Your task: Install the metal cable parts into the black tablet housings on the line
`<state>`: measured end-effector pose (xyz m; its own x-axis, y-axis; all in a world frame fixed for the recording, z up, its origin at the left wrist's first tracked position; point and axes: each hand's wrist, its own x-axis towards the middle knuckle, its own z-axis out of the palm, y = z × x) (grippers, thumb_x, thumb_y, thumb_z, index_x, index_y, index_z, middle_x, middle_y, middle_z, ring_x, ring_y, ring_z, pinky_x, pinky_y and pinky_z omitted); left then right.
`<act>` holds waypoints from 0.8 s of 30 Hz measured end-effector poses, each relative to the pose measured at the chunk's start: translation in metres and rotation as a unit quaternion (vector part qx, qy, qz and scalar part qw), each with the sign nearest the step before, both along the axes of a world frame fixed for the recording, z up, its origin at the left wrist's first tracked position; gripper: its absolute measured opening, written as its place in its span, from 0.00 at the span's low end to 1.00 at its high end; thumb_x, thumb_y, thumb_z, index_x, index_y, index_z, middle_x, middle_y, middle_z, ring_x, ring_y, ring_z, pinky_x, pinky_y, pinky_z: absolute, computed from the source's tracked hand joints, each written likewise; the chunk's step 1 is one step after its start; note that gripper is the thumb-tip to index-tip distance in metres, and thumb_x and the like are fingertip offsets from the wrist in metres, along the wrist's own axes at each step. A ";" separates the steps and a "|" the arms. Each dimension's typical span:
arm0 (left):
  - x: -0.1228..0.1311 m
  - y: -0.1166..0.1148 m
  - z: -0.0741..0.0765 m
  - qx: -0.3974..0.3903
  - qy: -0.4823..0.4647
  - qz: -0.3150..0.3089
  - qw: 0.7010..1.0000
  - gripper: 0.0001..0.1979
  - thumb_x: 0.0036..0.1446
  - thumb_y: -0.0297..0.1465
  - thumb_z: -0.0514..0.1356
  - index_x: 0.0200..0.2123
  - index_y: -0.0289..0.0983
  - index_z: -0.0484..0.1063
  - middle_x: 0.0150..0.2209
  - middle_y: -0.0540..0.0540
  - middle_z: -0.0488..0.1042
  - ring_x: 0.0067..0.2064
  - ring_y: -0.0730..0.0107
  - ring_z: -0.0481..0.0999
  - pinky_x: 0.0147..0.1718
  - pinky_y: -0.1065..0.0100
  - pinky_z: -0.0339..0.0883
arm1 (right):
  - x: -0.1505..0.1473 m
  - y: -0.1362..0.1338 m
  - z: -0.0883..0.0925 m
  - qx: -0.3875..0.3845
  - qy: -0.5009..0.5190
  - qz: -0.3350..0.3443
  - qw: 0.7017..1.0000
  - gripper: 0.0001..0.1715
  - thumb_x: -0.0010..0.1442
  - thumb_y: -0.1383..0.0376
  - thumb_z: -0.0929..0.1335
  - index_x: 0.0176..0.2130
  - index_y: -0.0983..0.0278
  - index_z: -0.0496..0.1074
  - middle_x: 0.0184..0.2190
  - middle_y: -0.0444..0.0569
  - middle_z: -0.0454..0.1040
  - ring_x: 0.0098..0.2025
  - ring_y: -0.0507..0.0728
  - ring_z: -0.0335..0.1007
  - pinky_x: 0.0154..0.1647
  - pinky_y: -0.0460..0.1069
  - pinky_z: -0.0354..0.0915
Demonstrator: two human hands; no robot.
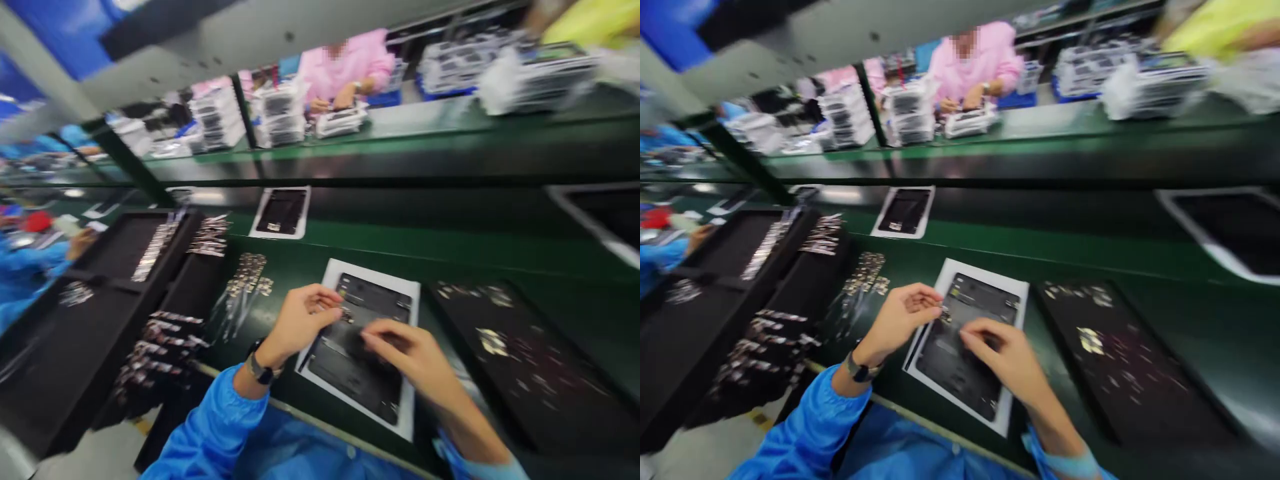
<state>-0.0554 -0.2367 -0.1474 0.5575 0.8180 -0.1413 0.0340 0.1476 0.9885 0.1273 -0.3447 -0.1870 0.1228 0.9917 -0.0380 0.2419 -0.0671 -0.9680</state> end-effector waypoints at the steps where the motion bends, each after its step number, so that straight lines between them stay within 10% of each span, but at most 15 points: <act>1: 0.004 -0.002 -0.013 -0.025 -0.001 -0.002 1.000 0.10 0.46 0.29 0.70 0.33 0.34 0.78 0.30 0.46 0.78 0.33 0.70 0.76 0.37 0.69 0.70 | -0.005 0.003 0.001 -0.017 0.022 0.005 1.000 0.20 0.57 0.49 0.72 0.30 0.64 0.77 0.24 0.49 0.76 0.26 0.56 0.68 0.28 0.50 0.64; 5: 0.008 -0.003 -0.038 -0.059 -0.008 -0.014 0.998 0.12 0.43 0.31 0.71 0.32 0.34 0.77 0.28 0.48 0.77 0.31 0.71 0.74 0.35 0.69 0.69 | -0.013 0.011 0.000 -0.045 0.072 0.004 0.996 0.17 0.55 0.53 0.72 0.27 0.64 0.75 0.21 0.46 0.72 0.25 0.53 0.63 0.29 0.48 0.62; 24: 0.007 -0.003 -0.040 -0.019 0.040 -0.026 0.999 0.08 0.45 0.30 0.69 0.31 0.36 0.78 0.28 0.47 0.78 0.30 0.70 0.75 0.33 0.69 0.70 | -0.009 0.009 -0.001 -0.079 0.070 -0.002 0.994 0.13 0.56 0.58 0.71 0.28 0.64 0.75 0.19 0.42 0.67 0.24 0.51 0.59 0.27 0.47 0.57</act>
